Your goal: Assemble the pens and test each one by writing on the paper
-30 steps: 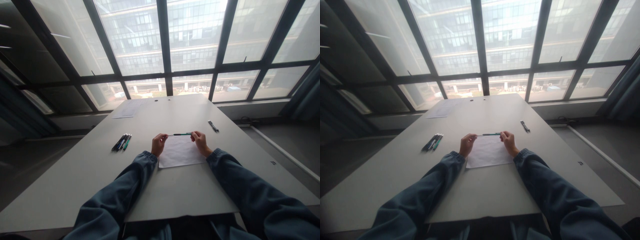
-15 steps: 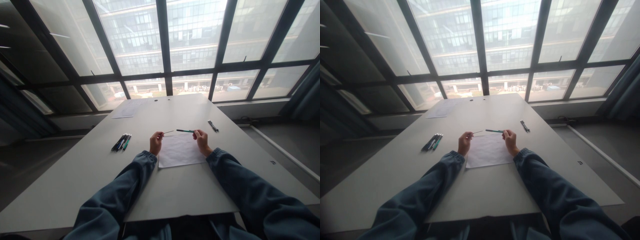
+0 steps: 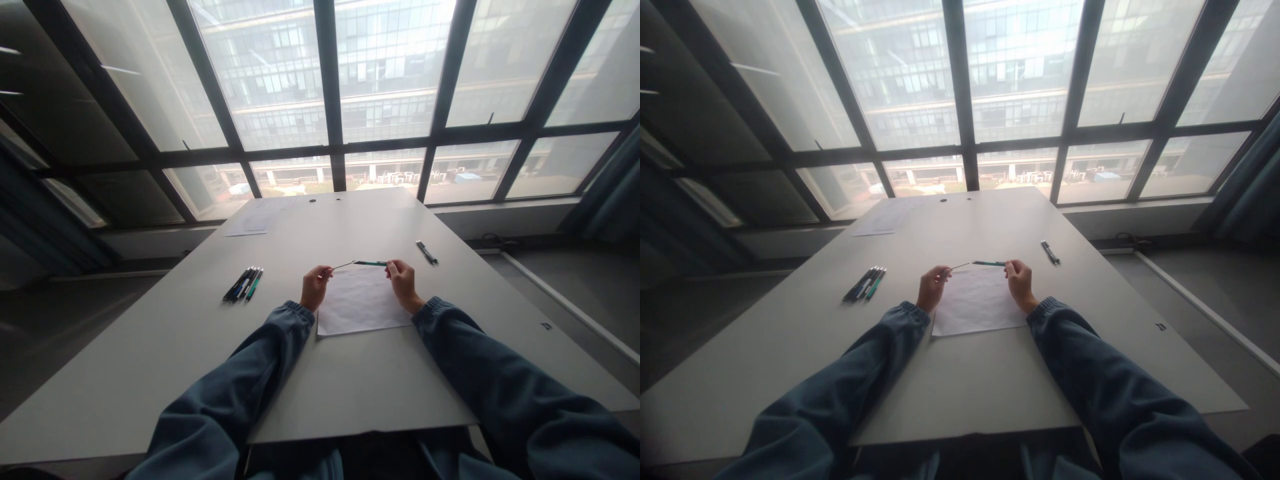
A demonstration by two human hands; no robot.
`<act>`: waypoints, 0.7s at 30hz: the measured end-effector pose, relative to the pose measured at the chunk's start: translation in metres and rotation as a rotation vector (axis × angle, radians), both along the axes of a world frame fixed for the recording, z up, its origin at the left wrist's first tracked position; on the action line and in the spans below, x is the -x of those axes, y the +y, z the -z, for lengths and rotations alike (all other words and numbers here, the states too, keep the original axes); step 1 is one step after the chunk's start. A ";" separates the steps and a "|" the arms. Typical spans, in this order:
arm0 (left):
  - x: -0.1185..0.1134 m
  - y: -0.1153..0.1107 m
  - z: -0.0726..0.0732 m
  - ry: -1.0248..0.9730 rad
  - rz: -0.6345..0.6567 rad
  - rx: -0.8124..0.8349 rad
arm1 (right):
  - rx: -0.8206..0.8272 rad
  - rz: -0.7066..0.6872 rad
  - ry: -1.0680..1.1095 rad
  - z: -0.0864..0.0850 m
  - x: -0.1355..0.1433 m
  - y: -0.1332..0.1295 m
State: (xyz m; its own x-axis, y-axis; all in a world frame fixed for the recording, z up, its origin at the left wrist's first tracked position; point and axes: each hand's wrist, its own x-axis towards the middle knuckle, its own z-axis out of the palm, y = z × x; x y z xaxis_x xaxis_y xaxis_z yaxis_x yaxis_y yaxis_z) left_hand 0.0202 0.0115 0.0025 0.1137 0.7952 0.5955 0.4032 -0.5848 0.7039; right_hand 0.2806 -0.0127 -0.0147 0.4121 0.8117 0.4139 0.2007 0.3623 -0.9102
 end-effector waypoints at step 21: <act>-0.006 -0.005 0.005 0.362 0.382 0.090 | 0.055 -0.059 -0.187 0.007 0.001 0.005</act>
State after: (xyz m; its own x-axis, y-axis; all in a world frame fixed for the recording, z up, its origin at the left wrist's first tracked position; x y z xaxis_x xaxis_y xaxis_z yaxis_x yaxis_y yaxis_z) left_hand 0.0264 0.0063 -0.0029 0.5906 0.7032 0.3959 0.4002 -0.6813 0.6130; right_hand 0.2793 -0.0074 -0.0222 0.2834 0.8556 0.4331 0.3483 0.3290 -0.8778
